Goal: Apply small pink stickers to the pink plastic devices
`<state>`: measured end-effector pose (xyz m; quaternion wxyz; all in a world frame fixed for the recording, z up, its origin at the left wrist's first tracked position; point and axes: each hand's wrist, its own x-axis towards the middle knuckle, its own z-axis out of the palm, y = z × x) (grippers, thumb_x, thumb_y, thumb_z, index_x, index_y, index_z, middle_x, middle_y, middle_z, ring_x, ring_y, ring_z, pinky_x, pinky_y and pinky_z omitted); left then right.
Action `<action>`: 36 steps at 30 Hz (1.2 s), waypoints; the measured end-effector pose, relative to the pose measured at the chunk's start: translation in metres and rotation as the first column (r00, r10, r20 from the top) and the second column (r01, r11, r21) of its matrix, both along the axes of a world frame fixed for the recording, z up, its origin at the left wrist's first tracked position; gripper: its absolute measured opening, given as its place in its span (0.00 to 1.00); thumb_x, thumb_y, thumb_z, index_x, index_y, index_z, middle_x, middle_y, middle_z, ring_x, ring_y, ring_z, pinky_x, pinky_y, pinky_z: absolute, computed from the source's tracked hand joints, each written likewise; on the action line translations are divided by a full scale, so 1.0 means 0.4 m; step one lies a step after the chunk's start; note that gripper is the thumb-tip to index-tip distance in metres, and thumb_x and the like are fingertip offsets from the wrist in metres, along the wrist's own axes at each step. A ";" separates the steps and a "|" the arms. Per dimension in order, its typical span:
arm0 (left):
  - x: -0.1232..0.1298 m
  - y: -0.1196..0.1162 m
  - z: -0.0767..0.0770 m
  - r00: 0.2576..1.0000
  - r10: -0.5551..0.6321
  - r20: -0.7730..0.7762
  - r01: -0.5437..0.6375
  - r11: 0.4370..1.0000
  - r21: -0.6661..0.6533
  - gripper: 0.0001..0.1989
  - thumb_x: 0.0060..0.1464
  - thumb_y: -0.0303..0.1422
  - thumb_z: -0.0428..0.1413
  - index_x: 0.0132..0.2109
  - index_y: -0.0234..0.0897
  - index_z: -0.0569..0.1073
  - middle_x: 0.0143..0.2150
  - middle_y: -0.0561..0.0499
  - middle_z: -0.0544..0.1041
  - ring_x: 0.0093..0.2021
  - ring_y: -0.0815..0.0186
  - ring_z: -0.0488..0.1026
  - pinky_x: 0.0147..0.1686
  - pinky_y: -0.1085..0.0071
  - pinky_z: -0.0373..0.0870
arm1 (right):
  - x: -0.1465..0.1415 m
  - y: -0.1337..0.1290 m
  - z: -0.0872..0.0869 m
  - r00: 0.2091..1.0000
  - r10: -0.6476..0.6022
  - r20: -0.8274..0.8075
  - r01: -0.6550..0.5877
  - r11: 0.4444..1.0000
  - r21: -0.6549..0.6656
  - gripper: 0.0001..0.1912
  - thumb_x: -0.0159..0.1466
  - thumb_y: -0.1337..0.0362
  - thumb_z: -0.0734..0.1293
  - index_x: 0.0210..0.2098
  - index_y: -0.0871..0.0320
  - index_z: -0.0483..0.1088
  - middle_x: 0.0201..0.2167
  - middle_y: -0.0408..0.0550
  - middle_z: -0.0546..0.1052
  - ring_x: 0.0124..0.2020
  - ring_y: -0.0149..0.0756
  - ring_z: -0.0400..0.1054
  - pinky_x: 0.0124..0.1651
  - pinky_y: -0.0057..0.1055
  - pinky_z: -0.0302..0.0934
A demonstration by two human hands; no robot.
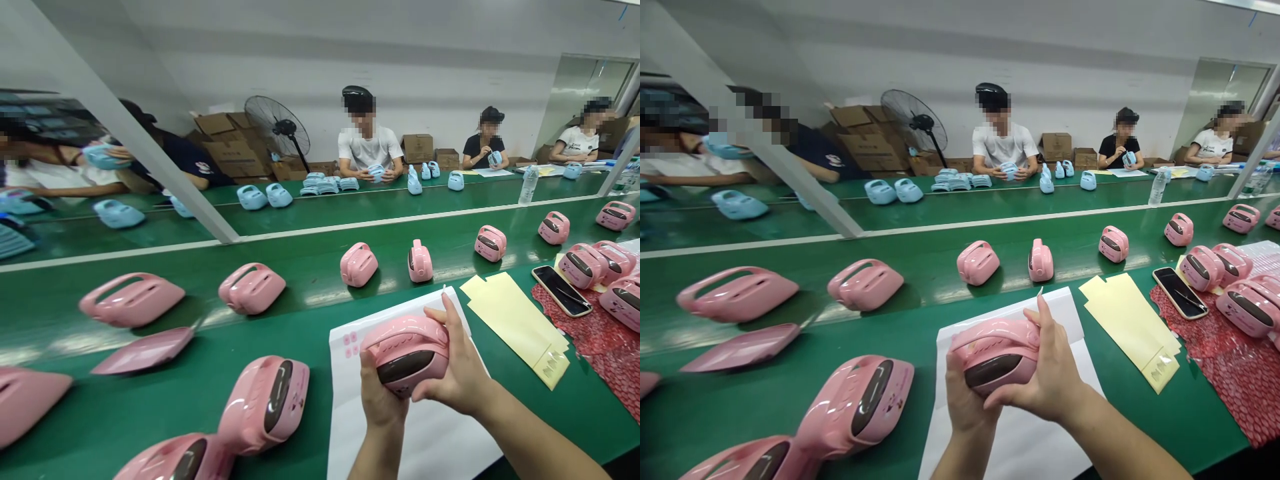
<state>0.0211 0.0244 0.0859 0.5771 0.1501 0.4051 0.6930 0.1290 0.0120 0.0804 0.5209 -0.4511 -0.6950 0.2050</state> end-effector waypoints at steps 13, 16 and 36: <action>-0.052 -0.057 -0.010 0.788 0.098 -0.608 0.321 0.778 0.541 0.48 0.25 0.54 0.65 0.57 0.45 0.64 0.56 0.41 0.69 0.55 0.44 0.65 0.53 0.49 0.61 | 0.017 0.007 0.059 0.956 0.095 -0.277 -0.020 0.965 0.262 0.54 0.48 0.31 0.58 0.63 0.56 0.39 0.41 0.53 0.70 0.39 0.45 0.70 0.44 0.42 0.64; -0.055 -0.079 0.018 0.684 0.046 -0.728 0.369 0.840 0.399 0.41 0.34 0.43 0.67 0.57 0.47 0.63 0.55 0.44 0.70 0.55 0.47 0.66 0.53 0.49 0.61 | 0.025 0.001 0.067 0.934 0.116 -0.339 -0.046 0.978 0.205 0.49 0.52 0.32 0.56 0.61 0.57 0.43 0.39 0.52 0.71 0.39 0.45 0.70 0.45 0.43 0.63; -0.035 -0.033 0.027 0.710 -0.316 -0.629 0.470 0.878 0.089 0.31 0.28 0.35 0.68 0.45 0.38 0.70 0.39 0.49 0.78 0.41 0.54 0.75 0.40 0.63 0.71 | 0.097 0.051 0.018 0.916 0.130 -0.380 -0.248 0.927 -0.282 0.40 0.54 0.44 0.66 0.59 0.55 0.52 0.38 0.49 0.74 0.43 0.43 0.67 0.51 0.40 0.56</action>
